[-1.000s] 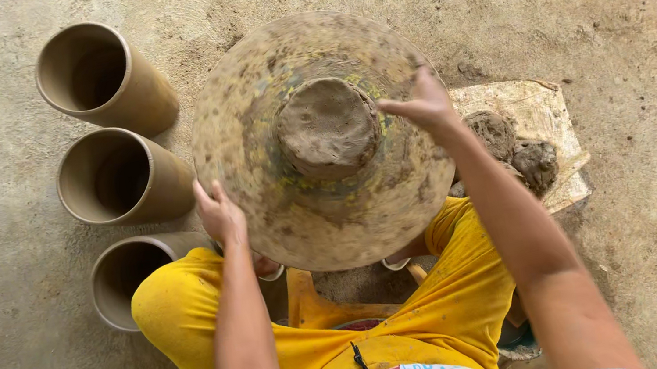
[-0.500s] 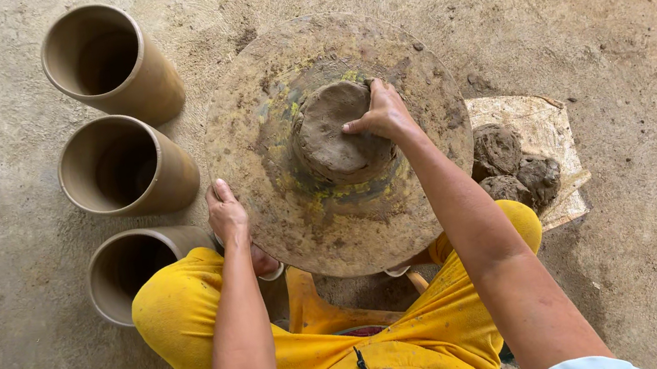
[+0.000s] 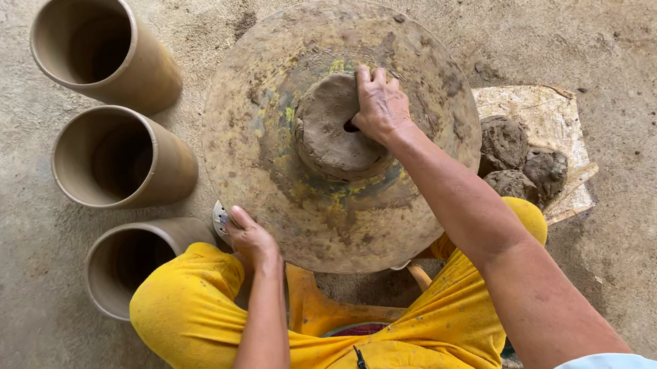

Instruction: The person centers a lump of clay on a potter's wheel and opens it by hand to create a hollow cylinder. They refine the interior using a cloth and smooth the exterior surface with a flat tool.

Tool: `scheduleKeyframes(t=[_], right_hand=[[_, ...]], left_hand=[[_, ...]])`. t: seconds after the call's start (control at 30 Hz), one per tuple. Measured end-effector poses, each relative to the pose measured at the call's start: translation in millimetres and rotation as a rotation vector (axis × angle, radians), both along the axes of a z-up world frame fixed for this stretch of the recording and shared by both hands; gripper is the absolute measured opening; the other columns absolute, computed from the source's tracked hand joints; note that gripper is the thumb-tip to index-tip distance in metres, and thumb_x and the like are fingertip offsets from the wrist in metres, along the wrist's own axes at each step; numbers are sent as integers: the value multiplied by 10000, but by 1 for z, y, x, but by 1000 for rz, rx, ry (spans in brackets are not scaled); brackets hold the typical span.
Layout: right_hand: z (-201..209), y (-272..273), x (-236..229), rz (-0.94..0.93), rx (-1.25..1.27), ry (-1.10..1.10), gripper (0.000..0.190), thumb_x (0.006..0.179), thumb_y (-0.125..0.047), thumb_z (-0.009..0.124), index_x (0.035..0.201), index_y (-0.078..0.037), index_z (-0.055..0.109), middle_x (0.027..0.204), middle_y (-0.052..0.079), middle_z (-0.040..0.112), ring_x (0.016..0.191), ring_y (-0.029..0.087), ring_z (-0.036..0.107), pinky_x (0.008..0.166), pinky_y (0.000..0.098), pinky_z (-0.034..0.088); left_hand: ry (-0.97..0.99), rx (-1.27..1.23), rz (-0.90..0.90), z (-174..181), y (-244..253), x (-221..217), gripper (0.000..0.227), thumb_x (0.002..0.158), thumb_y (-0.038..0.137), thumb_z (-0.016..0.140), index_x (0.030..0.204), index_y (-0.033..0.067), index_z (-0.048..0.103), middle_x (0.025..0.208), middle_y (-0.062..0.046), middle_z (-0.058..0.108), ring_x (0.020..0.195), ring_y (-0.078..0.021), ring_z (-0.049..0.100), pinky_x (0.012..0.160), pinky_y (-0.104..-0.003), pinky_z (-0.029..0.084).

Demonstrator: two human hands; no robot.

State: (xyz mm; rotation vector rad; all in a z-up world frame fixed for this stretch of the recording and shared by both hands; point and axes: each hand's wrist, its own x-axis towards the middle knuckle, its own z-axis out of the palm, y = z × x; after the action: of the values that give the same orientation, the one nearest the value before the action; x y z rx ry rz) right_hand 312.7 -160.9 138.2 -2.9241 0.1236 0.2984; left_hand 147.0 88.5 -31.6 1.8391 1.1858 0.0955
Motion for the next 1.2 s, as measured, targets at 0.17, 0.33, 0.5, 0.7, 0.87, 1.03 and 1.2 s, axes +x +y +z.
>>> scheduleKeyframes(t=[0.17, 0.33, 0.5, 0.7, 0.87, 1.03, 1.2], right_hand=[[-13, -7, 8, 159, -31, -134, 876, 674, -238, 937, 1408, -101, 481, 1256, 200, 587, 1155, 421, 611, 920, 500, 556], [-25, -11, 19, 229, -50, -170, 702, 812, -103, 789, 1453, -198, 519, 1316, 145, 623, 1238, 386, 622, 998, 514, 548], [2, 8, 9, 191, -234, -66, 1268, 614, -110, 859, 1593, -398, 108, 1655, 191, 66, 1489, 482, 54, 1099, 772, 196], [17, 4, -12, -115, 2, 5, 1322, 705, -279, 869, 1614, -396, -83, 1702, 205, -140, 1527, 503, -97, 1109, 835, 150], [13, 4, 4, -127, 5, 149, 1206, 687, -278, 892, 1648, -238, 165, 1519, 227, 413, 1327, 452, 514, 1037, 532, 538], [-16, -7, 14, 56, -56, -71, 788, 746, -176, 843, 1438, -126, 470, 1315, 211, 561, 1170, 425, 593, 923, 495, 552], [-32, -8, 29, 137, -104, -142, 497, 873, -134, 741, 1341, -129, 572, 1235, 206, 631, 1127, 411, 642, 910, 502, 556]], left_hand=[[-369, -56, 131, -56, -28, -34, 558, 1069, 446, 500, 1313, -54, 549, 1217, -297, 650, 1079, -419, 654, 961, -462, 515], [-594, -269, 64, -71, -71, -78, 655, 1108, 345, 477, 1576, -35, 219, 1596, -258, 331, 1440, -321, 368, 1173, -383, 288], [-592, -297, 126, -33, -61, -52, 769, 992, 297, 623, 1569, -33, 236, 1629, -248, 291, 1468, -345, 338, 1216, -423, 249], [-232, 33, -172, 38, 23, 32, 815, 980, 364, 681, 1575, -17, 274, 1583, -286, 348, 1453, -403, 384, 1218, -467, 288], [-47, -387, -48, 44, 26, 33, 685, 991, 545, 542, 1432, 21, 556, 1394, -204, 649, 1251, -359, 620, 1075, -447, 469], [-296, -258, 61, -6, -3, -2, 702, 998, 538, 589, 1413, -20, 491, 1396, -208, 558, 1226, -330, 568, 1044, -422, 446], [-388, -289, 141, -27, -39, -39, 608, 993, 455, 581, 1364, -26, 563, 1274, -206, 674, 1083, -308, 647, 960, -384, 518]])
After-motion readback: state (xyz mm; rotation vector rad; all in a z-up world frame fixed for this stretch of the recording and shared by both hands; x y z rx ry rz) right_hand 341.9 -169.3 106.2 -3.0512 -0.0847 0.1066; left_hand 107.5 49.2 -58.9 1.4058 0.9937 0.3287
